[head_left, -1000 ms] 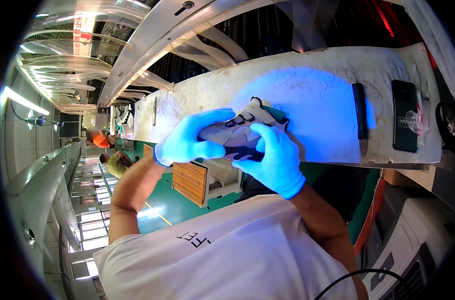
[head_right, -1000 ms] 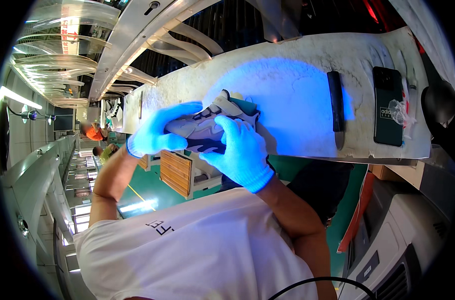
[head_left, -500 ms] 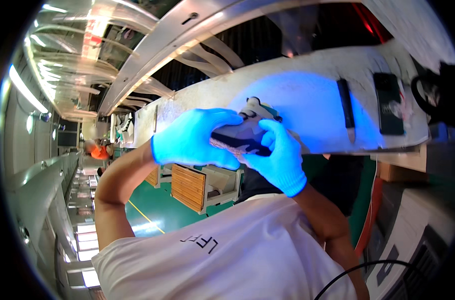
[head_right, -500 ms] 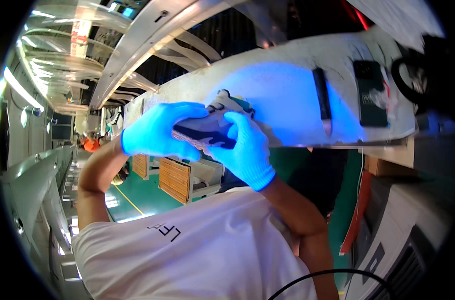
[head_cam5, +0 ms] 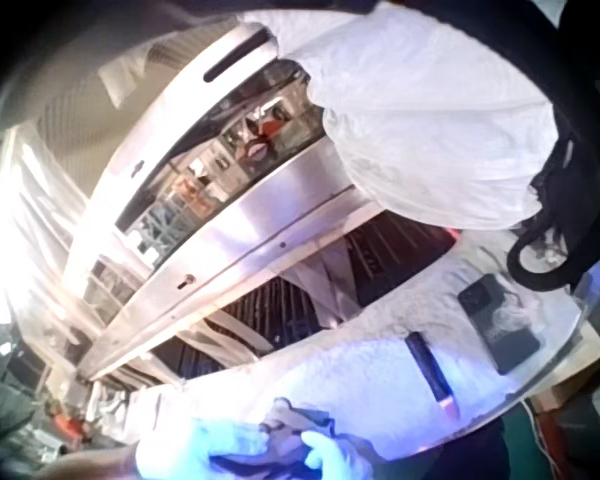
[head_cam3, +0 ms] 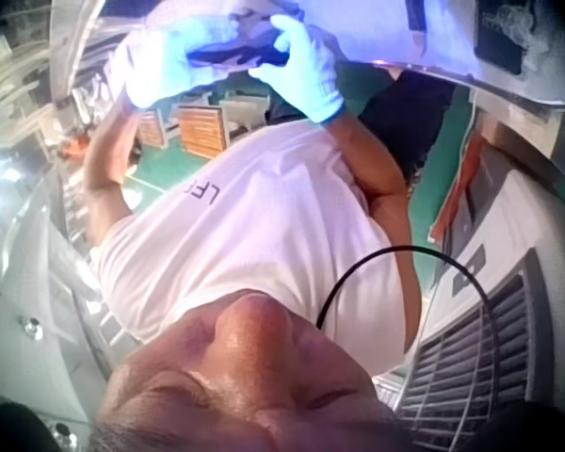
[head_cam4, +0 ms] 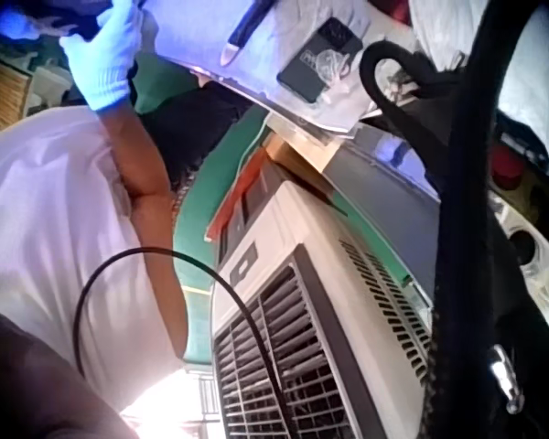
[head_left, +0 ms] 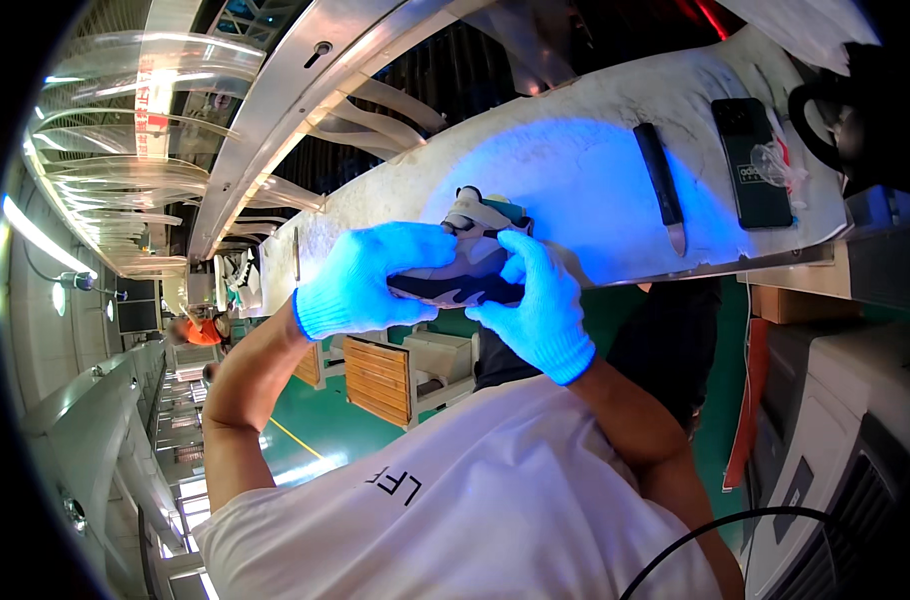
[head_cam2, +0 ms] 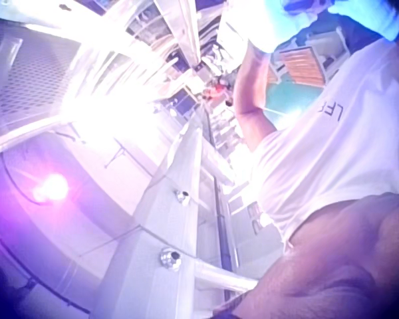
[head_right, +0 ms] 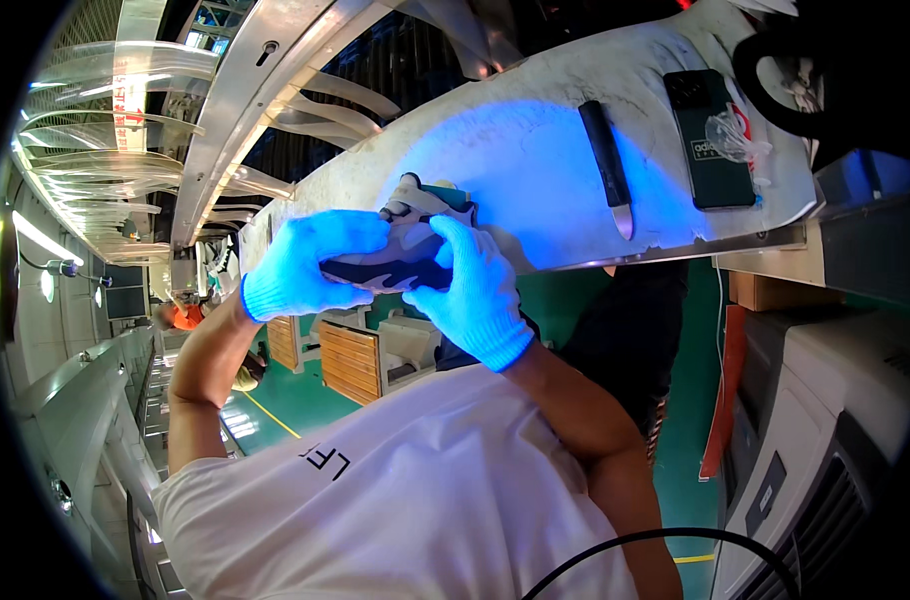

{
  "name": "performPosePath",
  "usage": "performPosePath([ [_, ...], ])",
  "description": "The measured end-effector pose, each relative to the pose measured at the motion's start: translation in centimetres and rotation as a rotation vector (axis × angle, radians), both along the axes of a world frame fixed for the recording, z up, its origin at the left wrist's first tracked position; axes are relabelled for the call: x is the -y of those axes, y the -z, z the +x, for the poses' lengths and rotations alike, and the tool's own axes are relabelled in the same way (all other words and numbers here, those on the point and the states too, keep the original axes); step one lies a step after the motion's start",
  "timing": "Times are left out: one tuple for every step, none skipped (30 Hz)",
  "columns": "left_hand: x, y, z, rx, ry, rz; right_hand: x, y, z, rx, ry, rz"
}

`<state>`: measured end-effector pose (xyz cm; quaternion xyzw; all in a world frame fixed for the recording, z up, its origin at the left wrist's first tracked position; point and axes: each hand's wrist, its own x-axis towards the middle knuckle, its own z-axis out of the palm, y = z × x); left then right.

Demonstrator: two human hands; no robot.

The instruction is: The person assembles a sneaker by hand, repeatedly pressing and adjusting the sole and upper to ensure a tight fit. They rotate the shoe to work on different sides and use a small tool to press along the edges. The person handles multiple sneakers, placing some aside and retrieving others from the workstation.

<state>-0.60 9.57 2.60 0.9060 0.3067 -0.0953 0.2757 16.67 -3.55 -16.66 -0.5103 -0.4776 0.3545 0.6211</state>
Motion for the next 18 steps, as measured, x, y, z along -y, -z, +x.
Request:
performPosePath([
  [-0.3, -0.1, 0.0, -0.001, 0.020, 0.011, -0.2, -0.2, 0.1, 0.027, -0.013, -0.007],
  [-0.4, -0.1, 0.0, 0.002, 0.040, 0.016, -0.3, -0.5, 0.5, 0.057, -0.025, -0.020],
  [-0.7, 0.0, -0.1, 0.005, 0.059, 0.021, -0.4, -0.7, 0.7, 0.088, -0.038, -0.033],
  [-1.0, 0.2, -0.3, 0.015, 0.087, 0.031, -0.7, -0.6, 0.7, 0.099, -0.037, -0.030],
  [-1.2, 0.4, -0.6, 0.029, 0.112, 0.042, -0.9, -0.5, 0.7, 0.114, -0.038, -0.025],
  [-1.5, 0.6, -0.9, 0.042, 0.137, 0.053, -1.2, -0.4, 0.7, 0.128, -0.040, -0.021],
  [-1.7, 0.9, -1.1, 0.063, 0.135, 0.040, -1.4, -0.5, 0.9, 0.128, -0.074, -0.049],
  [-1.9, 1.1, -1.3, 0.083, 0.133, 0.028, -1.6, -0.7, 1.3, 0.127, -0.109, -0.075],
  [-2.1, 1.3, -1.5, 0.104, 0.131, 0.016, -1.8, -0.7, 1.5, 0.127, -0.144, -0.102],
  [-2.3, 1.5, -1.7, 0.109, 0.128, 0.009, -2.1, -0.6, 1.4, 0.128, -0.154, -0.102],
  [-2.5, 1.6, -1.8, 0.114, 0.127, 0.003, -2.4, -0.4, 1.4, 0.129, -0.162, -0.102],
  [-2.7, 1.7, -1.9, 0.119, 0.127, -0.003, -2.7, -0.2, 1.4, 0.130, -0.169, -0.101],
  [-3.2, 2.0, -2.2, 0.129, 0.134, -0.019, -3.1, -0.2, 1.4, 0.127, -0.174, -0.109],
  [-3.6, 2.1, -2.5, 0.136, 0.139, -0.032, -3.5, -0.3, 1.5, 0.122, -0.180, -0.113],
  [-3.9, 2.2, -2.8, 0.144, 0.145, -0.045, -3.8, -0.4, 1.5, 0.118, -0.186, -0.117],
  [-3.9, 2.0, -2.6, 0.119, 0.072, -0.086, -4.0, -0.3, 1.4, 0.101, -0.194, -0.126],
  [-4.0, 1.5, -2.2, 0.094, 0.000, -0.120, -4.2, -0.3, 1.2, 0.085, -0.202, -0.128],
  [-4.3, 1.4, -1.7, -0.049, -0.124, -0.200, -4.5, -0.3, 1.0, 0.069, -0.209, -0.130],
])
